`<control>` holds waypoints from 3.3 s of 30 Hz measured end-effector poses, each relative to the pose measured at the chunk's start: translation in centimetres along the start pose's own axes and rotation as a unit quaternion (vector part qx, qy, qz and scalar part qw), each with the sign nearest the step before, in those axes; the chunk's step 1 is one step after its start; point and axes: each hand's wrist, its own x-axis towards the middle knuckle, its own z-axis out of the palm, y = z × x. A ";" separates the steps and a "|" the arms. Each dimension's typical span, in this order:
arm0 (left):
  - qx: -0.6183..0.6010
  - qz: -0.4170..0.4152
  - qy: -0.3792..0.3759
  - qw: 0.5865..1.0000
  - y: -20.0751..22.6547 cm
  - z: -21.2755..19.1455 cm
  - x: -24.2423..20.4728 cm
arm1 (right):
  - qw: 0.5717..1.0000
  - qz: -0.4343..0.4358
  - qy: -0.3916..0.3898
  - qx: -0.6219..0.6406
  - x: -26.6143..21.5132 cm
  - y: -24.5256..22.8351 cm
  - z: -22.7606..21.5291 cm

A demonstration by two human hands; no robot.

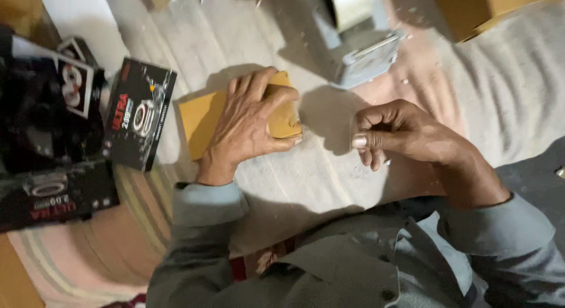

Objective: The person unpacks smartwatch kits from retail boxes, places the watch, strap, and charger into a white tray, and then repacks them into brown shipping boxes. They seal the boxes with tape using a dispenser.

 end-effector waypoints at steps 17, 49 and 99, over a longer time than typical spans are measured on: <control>-0.030 -0.005 -0.026 0.999 -1.7 1.0 -1.5 | 0.928 -0.019 0.017 -0.372 10.7 -2.6 3.7; -0.114 0.000 0.027 0.993 -4.2 2.7 -2.4 | 0.763 0.238 0.030 -0.600 14.4 -4.6 3.8; -0.364 0.010 0.510 0.779 4.8 -2.1 0.3 | 0.846 -0.385 0.366 -0.041 10.2 -3.9 11.6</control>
